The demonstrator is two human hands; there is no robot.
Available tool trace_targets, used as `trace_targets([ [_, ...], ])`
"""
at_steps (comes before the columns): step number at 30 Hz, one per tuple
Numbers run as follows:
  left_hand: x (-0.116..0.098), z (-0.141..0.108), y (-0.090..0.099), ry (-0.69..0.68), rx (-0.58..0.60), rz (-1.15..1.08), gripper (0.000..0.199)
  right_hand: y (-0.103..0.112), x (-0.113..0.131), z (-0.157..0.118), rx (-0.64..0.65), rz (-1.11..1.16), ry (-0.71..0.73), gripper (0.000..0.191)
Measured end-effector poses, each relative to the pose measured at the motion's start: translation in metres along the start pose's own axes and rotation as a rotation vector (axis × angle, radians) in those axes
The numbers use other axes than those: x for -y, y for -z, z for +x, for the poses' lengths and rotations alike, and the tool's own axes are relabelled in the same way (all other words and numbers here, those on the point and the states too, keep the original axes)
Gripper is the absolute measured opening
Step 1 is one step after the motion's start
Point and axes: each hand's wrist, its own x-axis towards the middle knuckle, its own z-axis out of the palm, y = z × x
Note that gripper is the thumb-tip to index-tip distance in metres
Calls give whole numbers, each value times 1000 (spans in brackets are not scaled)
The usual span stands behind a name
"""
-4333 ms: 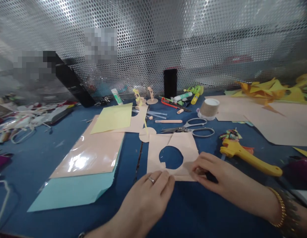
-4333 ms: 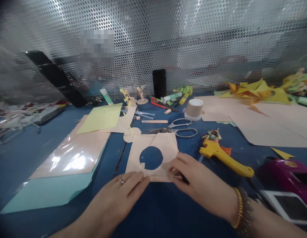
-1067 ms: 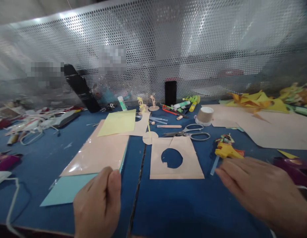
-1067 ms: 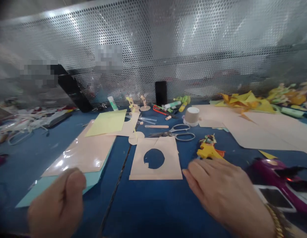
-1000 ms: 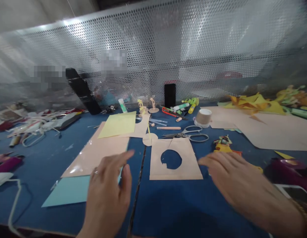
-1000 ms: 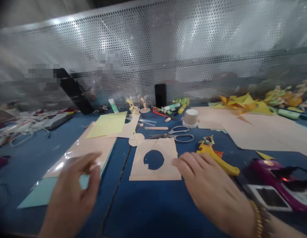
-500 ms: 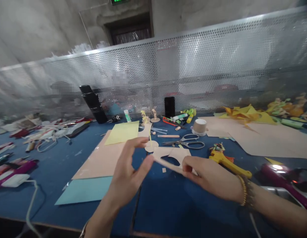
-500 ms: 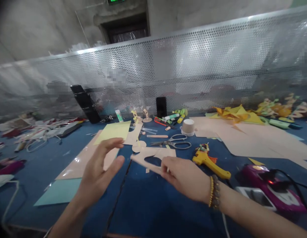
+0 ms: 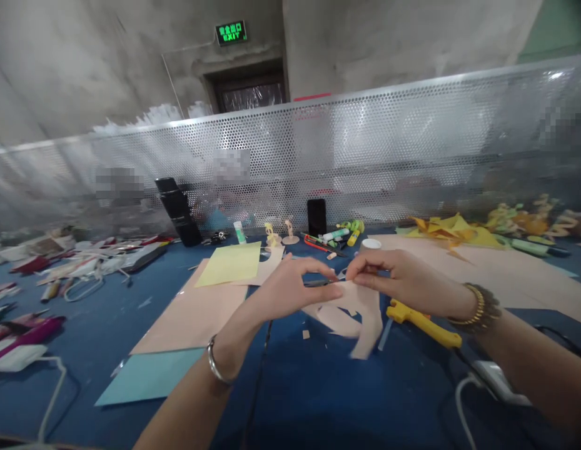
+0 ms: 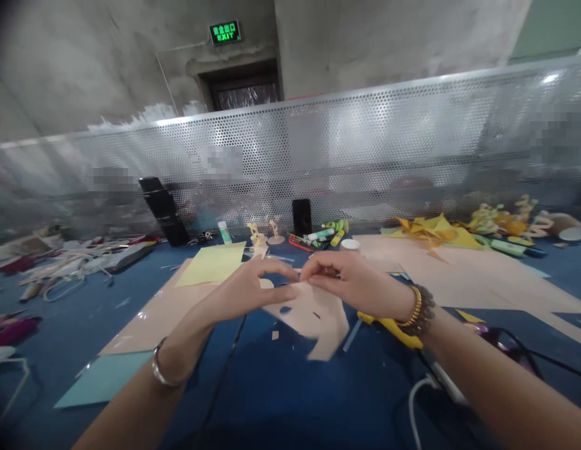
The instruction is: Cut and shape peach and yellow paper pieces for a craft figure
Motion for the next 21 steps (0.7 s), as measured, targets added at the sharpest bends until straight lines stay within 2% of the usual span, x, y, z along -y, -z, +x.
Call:
trace_targets([
  [1, -2, 2, -1, 6, 3, -6, 21, 2, 0, 2, -24, 2, -6, 13],
  [6, -1, 4, 0, 90, -103, -114, 19, 11, -10, 7, -114, 115, -57, 17],
  [10, 14, 0, 7, 170, -218, -205, 19, 16, -26, 8, -169, 136, -74, 20],
  [15, 31, -6, 15, 201, -320, -281, 16, 17, -40, 8, -215, 177, -95, 23],
  [21, 36, -11, 20, 210, -309, -365, 25, 15, -44, 6, -211, 140, -119, 20],
])
